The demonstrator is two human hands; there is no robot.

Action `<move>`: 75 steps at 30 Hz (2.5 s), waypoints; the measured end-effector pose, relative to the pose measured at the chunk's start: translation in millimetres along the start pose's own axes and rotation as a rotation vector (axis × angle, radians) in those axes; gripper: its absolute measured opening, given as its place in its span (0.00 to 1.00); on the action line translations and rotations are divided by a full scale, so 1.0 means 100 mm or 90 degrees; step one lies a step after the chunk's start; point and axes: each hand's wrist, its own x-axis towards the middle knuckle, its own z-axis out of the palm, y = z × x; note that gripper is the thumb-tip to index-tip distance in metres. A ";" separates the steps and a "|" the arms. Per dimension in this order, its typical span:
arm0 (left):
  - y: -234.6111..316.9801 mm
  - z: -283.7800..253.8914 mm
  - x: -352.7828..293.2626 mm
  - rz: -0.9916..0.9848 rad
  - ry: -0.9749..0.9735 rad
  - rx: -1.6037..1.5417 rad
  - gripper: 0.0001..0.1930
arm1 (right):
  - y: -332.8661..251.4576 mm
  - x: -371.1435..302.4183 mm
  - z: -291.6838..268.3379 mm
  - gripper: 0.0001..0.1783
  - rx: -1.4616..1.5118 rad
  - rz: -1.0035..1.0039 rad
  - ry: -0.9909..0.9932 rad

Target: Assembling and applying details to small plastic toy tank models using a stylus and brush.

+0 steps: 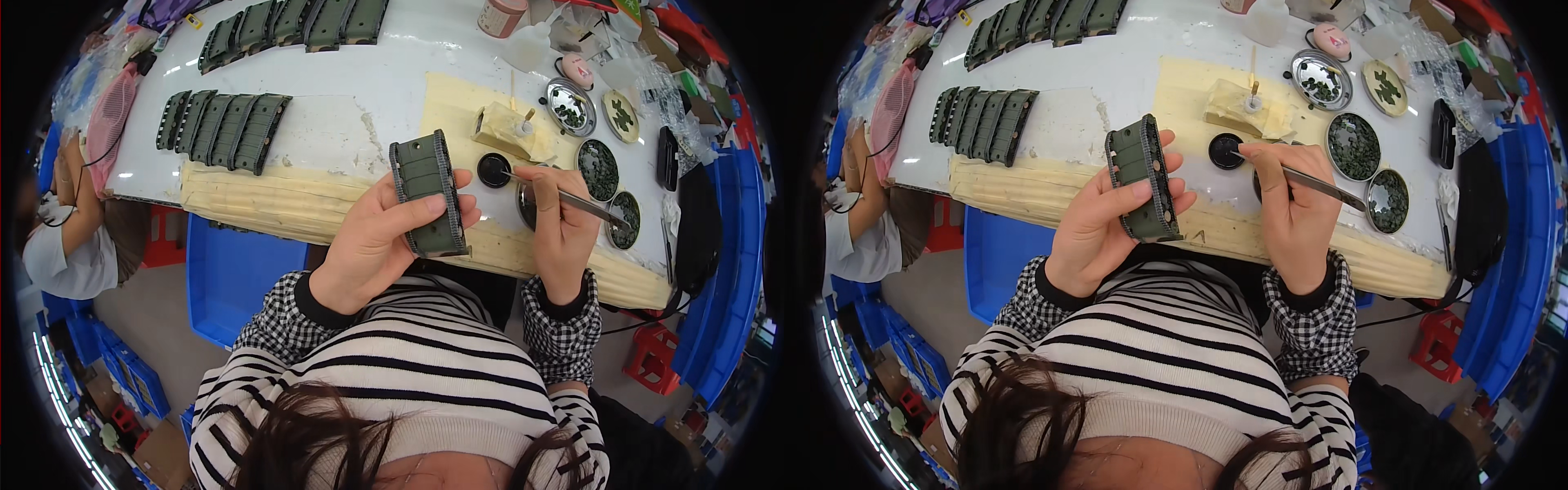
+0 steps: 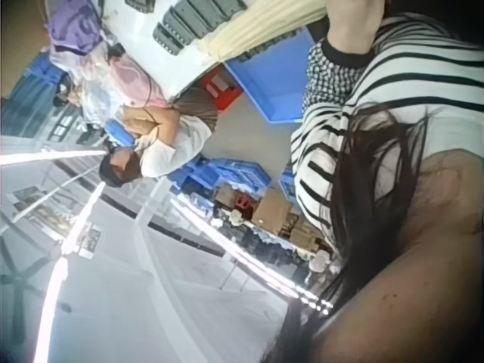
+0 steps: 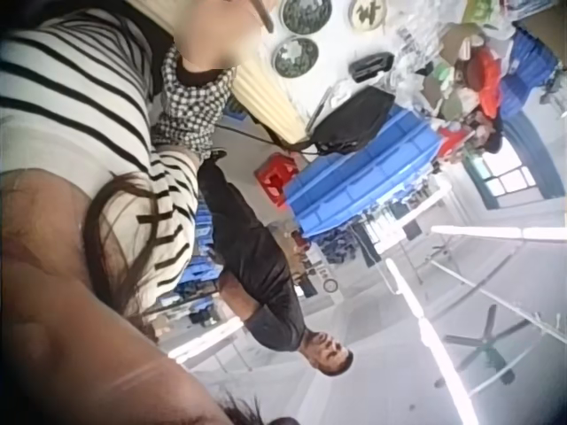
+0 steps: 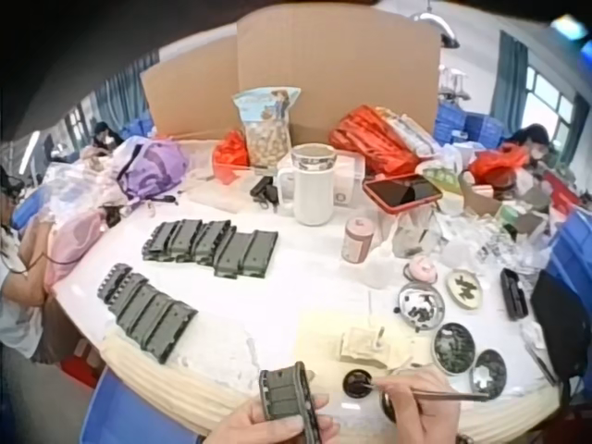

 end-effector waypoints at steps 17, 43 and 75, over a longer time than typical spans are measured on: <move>0.00 0.01 -0.04 0.074 0.078 0.009 0.19 | 0.08 0.03 0.09 0.06 -0.083 -0.053 -0.013; -0.08 0.06 -0.04 0.086 0.069 -0.037 0.18 | -0.32 -0.19 0.16 0.24 0.439 0.050 0.001; -0.08 0.08 -0.04 0.075 0.088 -0.014 0.20 | -0.27 -0.19 0.08 0.10 0.214 -0.111 -0.029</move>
